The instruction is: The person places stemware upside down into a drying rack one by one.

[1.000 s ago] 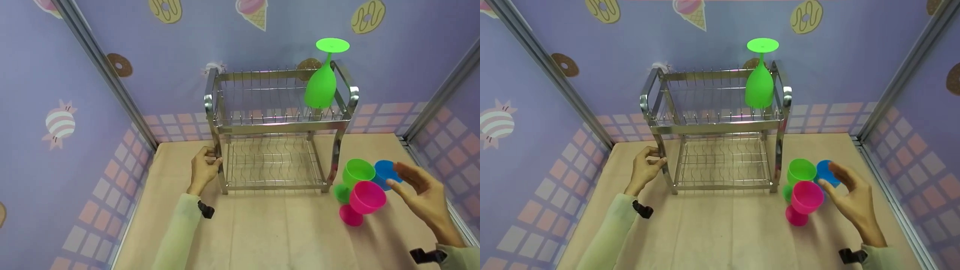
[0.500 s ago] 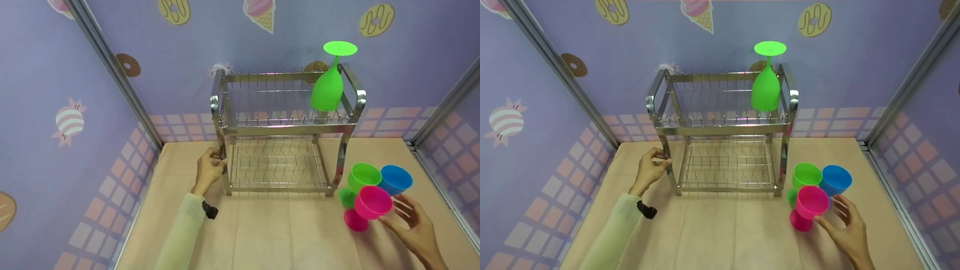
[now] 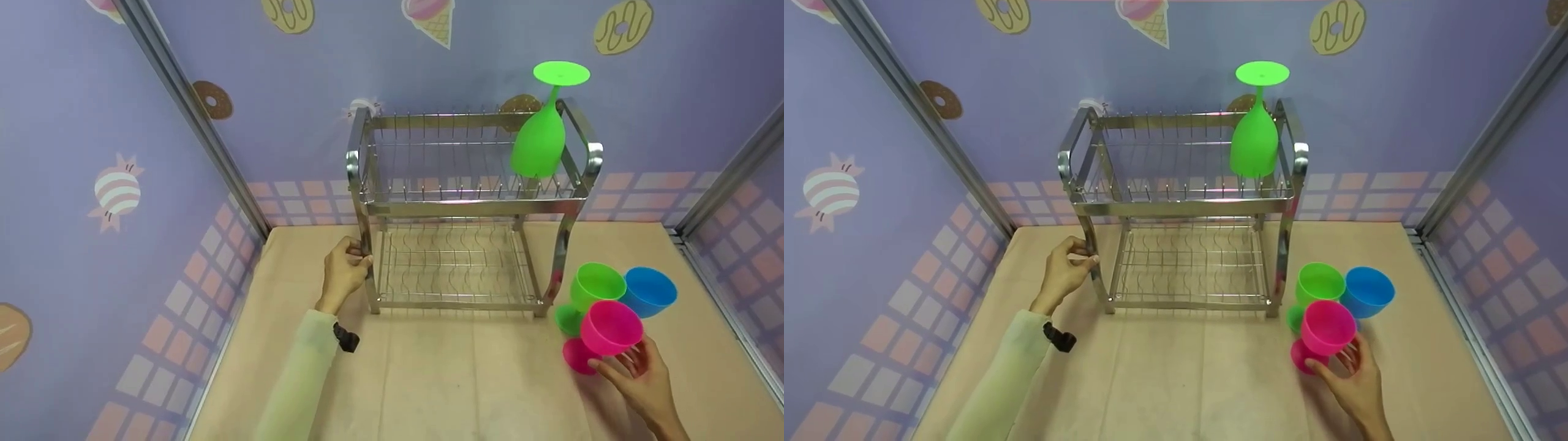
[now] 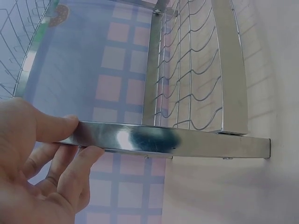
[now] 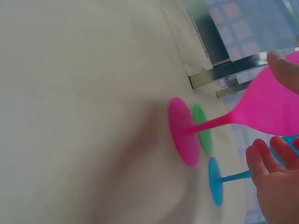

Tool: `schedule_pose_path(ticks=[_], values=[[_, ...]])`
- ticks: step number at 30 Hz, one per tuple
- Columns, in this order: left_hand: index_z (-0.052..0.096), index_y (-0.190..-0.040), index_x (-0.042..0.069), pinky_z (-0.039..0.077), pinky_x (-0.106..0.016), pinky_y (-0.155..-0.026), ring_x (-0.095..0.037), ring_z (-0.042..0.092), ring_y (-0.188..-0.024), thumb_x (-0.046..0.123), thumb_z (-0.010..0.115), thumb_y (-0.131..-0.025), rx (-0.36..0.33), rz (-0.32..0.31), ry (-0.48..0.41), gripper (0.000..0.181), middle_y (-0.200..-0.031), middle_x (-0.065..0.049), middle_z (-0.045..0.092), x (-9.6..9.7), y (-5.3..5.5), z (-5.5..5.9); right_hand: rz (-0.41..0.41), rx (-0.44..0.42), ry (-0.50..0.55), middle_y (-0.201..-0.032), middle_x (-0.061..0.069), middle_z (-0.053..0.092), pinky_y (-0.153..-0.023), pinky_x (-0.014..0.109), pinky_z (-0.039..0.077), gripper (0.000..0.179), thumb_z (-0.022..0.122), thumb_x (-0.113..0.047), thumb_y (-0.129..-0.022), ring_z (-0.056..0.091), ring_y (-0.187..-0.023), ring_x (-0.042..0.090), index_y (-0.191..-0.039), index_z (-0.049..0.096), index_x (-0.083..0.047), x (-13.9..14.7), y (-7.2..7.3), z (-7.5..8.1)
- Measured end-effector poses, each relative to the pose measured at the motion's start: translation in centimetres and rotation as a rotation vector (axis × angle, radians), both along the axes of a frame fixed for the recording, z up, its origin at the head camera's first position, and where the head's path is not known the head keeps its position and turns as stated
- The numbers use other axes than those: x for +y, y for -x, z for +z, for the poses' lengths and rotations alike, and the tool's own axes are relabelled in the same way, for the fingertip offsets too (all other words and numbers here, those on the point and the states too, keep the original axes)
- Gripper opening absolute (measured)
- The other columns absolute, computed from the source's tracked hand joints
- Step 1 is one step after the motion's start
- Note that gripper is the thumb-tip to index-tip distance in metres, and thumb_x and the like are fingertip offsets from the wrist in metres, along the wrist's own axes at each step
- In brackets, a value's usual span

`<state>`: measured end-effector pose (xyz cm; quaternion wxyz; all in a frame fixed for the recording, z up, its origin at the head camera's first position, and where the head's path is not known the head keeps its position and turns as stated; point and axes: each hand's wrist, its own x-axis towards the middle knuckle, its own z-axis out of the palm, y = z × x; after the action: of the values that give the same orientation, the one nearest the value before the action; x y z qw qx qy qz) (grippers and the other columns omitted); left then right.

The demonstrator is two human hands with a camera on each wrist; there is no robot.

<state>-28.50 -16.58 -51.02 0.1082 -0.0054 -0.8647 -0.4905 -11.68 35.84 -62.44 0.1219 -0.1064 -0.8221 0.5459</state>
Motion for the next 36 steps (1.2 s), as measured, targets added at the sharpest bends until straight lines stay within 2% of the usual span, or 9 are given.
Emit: schedule_pose_path(ticks=[5,12,20,26,31,36], values=[[0.066,-0.116,0.002,0.067,-0.042,-0.083,-0.032,0.076,-0.101,0.0,0.076,-0.095,-0.027,0.005,-0.01,0.022,-0.112,-0.019,0.072,0.15,0.03,0.21,-0.009,-0.009,0.076,-0.16,0.012,0.043,-0.099,0.007,0.051,0.102,0.087,-0.012,-0.09,0.05,-0.126,-0.008,-0.169,0.026,-0.025,-0.3,0.36,-0.59],[0.067,-0.114,0.003,0.067,-0.043,-0.081,-0.033,0.077,-0.101,0.001,0.076,-0.096,-0.023,0.016,0.006,0.021,-0.112,-0.018,0.072,0.06,-0.12,0.18,0.004,-0.007,0.156,-0.16,0.01,0.044,-0.098,0.009,0.052,0.098,0.087,-0.012,-0.09,0.053,-0.127,-0.005,-0.168,0.03,-0.024,-0.46,0.6,-0.93],[0.067,-0.118,0.0,0.067,-0.044,-0.084,-0.035,0.077,-0.103,0.001,0.077,-0.095,-0.028,0.003,-0.006,0.025,-0.115,-0.02,0.071,0.19,-0.16,0.37,0.011,0.052,0.149,-0.148,-0.003,0.051,-0.095,0.005,0.052,0.09,0.085,-0.004,-0.09,0.056,-0.125,-0.001,-0.164,0.036,-0.017,-0.5,0.87,-0.86],[0.067,-0.115,0.002,0.067,-0.042,-0.081,-0.033,0.076,-0.102,0.002,0.077,-0.096,-0.033,0.017,0.001,0.021,-0.114,-0.019,0.071,0.4,-0.11,0.33,-0.007,0.005,0.127,-0.155,0.004,0.047,-0.096,0.006,0.051,0.093,0.087,-0.014,-0.091,0.054,-0.126,-0.003,-0.166,0.033,-0.022,-0.44,0.92,-0.96],[0.068,-0.114,0.001,0.067,-0.042,-0.081,-0.032,0.076,-0.1,0.002,0.076,-0.096,-0.013,0.013,0.014,0.021,-0.112,-0.019,0.072,0.55,0.0,0.27,-0.034,-0.036,0.137,-0.158,0.007,0.044,-0.094,0.005,0.052,0.094,0.087,-0.015,-0.091,0.052,-0.126,-0.002,-0.167,0.032,-0.025,-0.39,0.74,-0.85],[0.068,-0.113,0.001,0.067,-0.043,-0.081,-0.033,0.077,-0.099,0.001,0.077,-0.095,-0.013,0.02,0.005,0.02,-0.111,-0.019,0.073,0.3,0.02,0.27,-0.036,-0.038,0.125,-0.157,0.007,0.045,-0.092,0.006,0.053,0.095,0.088,-0.016,-0.09,0.054,-0.124,-0.003,-0.167,0.032,-0.024,-0.71,0.54,-0.47]])
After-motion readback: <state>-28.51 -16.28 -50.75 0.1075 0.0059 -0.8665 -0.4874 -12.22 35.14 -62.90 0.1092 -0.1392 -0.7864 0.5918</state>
